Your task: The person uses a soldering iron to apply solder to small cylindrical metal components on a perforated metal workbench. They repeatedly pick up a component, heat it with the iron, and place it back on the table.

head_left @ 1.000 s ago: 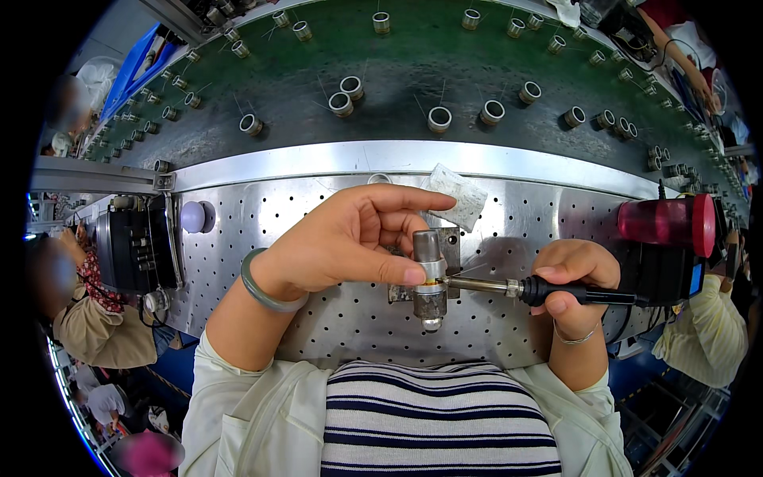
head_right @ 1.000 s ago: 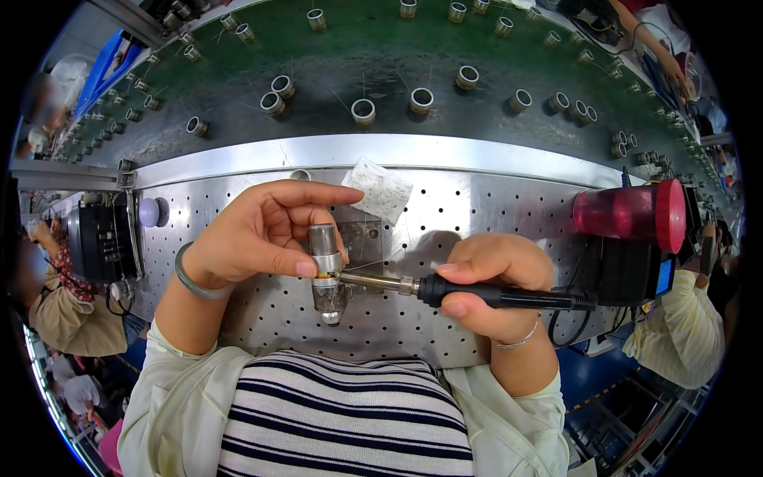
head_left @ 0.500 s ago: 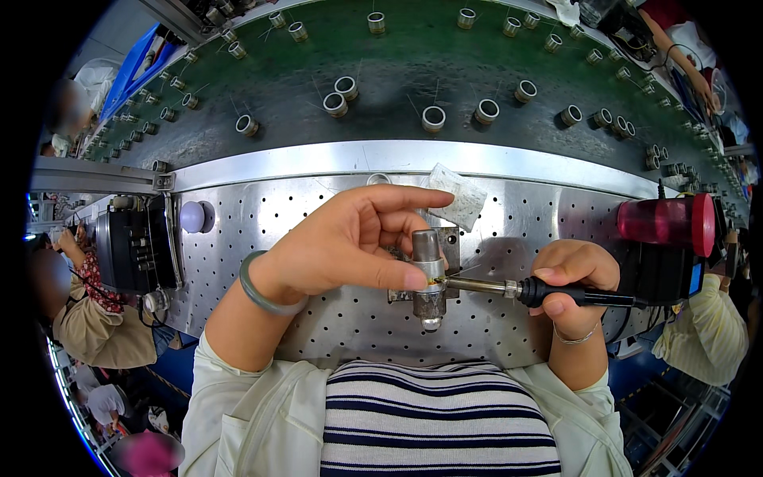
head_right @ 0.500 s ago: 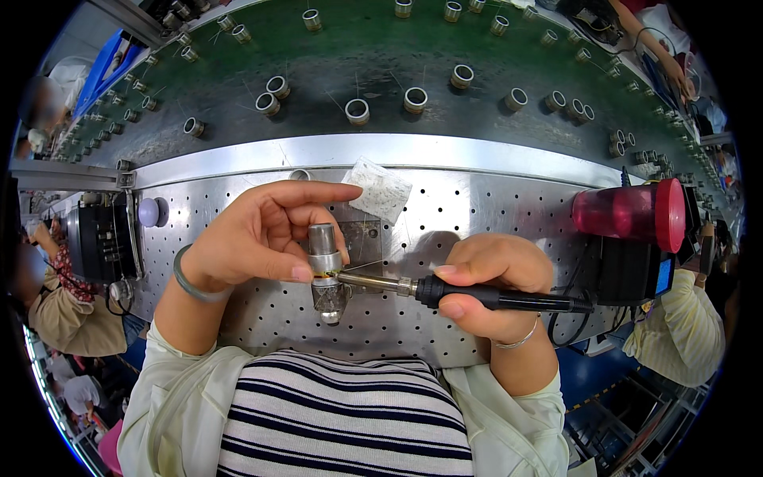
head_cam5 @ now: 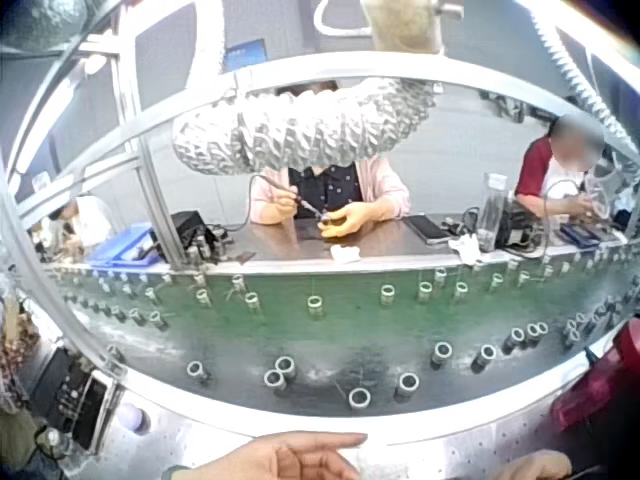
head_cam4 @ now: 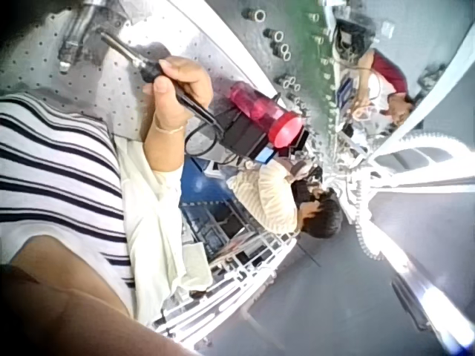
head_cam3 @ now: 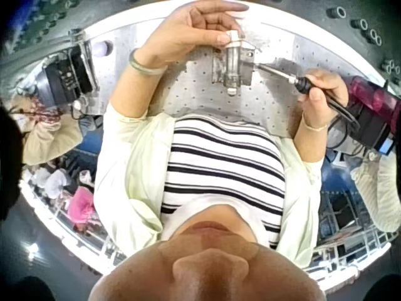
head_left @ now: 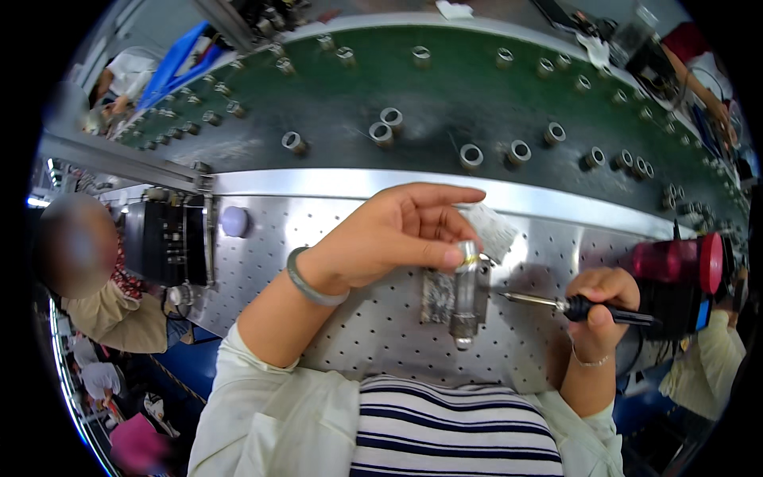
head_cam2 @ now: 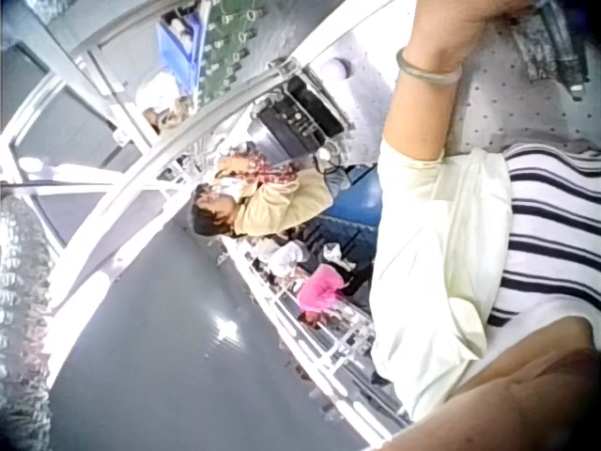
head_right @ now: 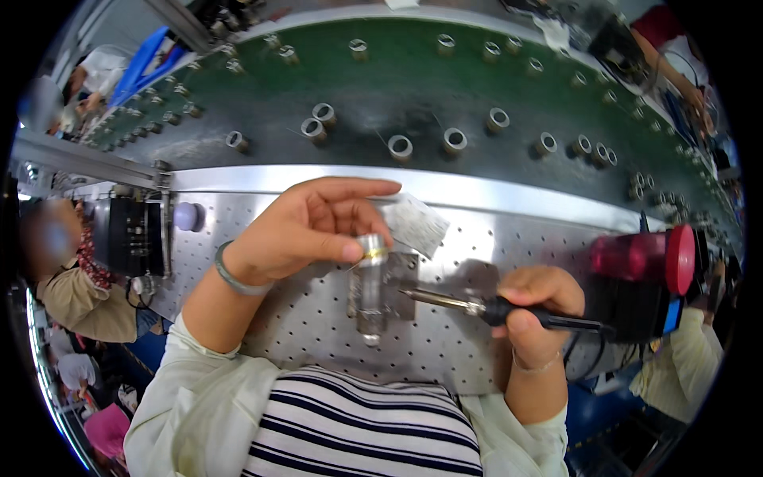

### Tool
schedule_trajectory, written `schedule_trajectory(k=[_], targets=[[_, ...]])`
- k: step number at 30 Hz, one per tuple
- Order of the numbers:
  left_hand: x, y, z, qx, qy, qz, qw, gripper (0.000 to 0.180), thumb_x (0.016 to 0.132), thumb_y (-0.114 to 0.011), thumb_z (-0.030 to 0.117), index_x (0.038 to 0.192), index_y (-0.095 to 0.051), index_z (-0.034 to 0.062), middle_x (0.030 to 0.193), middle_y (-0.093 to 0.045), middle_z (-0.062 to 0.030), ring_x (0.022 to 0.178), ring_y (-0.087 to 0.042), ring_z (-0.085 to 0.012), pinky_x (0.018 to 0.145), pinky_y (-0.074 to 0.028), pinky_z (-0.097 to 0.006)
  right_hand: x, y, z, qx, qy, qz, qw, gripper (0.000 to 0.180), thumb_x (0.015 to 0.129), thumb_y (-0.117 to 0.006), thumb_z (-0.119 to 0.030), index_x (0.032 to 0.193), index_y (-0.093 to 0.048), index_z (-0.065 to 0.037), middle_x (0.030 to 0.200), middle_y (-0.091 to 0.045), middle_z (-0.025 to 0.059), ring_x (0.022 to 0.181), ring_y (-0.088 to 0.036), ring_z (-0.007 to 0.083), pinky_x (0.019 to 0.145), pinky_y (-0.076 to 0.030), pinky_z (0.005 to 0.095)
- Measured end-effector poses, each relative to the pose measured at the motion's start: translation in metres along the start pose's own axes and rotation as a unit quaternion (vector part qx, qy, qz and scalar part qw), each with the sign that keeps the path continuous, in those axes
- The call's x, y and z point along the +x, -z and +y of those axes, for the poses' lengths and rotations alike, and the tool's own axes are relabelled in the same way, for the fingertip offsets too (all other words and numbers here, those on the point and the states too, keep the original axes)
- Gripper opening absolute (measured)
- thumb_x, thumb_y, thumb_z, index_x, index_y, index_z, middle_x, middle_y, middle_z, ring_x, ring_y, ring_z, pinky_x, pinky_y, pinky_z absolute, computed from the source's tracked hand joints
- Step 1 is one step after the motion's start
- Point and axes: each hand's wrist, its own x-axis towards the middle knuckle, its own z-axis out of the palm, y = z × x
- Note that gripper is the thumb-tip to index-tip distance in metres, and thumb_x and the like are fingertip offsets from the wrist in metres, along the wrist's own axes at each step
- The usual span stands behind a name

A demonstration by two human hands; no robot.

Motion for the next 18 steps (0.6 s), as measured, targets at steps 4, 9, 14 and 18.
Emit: schedule_trajectory(k=[4,9,14,18], targets=[[0.003,0.054,0.045,0.239,-0.18,0.237,0.924,0.042,0.079,-0.071,0.005,0.119,-0.06,-0.0006,0.1,-0.066,-0.0081,0.089,-0.061,-0.0121,0.078,-0.05,-0.024,0.001,0.001,-0.001,-0.004,-0.003,0.026,1.0,0.026,0.079,-0.075,-0.016,0.084,-0.056,0.001,0.07,-0.06,0.0098,0.046,-0.055,0.0106,0.045,-0.042,0.0203],[-0.013,0.19,0.106,0.613,-0.165,0.477,0.608,0.033,0.073,-0.077,0.016,0.101,-0.068,0.0012,0.083,-0.067,-0.0052,0.073,-0.061,-0.0131,0.07,-0.049,-0.026,0.004,0.0,-0.001,-0.003,-0.001,0.026,1.0,0.025,0.079,-0.075,-0.016,0.084,-0.057,0.001,0.07,-0.061,0.0098,0.047,-0.055,0.0112,0.045,-0.042,0.0191],[-0.024,0.228,0.105,0.705,-0.116,0.487,0.502,0.033,0.071,-0.078,0.019,0.099,-0.069,0.005,0.092,-0.066,-0.0085,0.083,-0.061,-0.02,0.07,-0.049,-0.029,0.005,0.001,-0.004,-0.033,-0.031,0.037,0.998,0.027,0.08,-0.074,-0.02,0.081,-0.053,-0.002,0.065,-0.057,0.0075,0.047,-0.049,0.0096,0.046,-0.039,0.0196],[-0.003,0.136,0.081,0.718,-0.25,0.389,0.52,0.032,0.07,-0.08,0.022,0.096,-0.069,0.0071,0.11,-0.059,-0.0099,0.102,-0.055,-0.0244,0.079,-0.047,-0.032,0.005,0.002,-0.007,-0.06,-0.033,0.059,0.996,0.029,0.08,-0.073,-0.023,0.08,-0.052,-0.003,0.062,-0.055,0.0065,0.046,-0.046,0.009,0.047,-0.037,0.0201]])
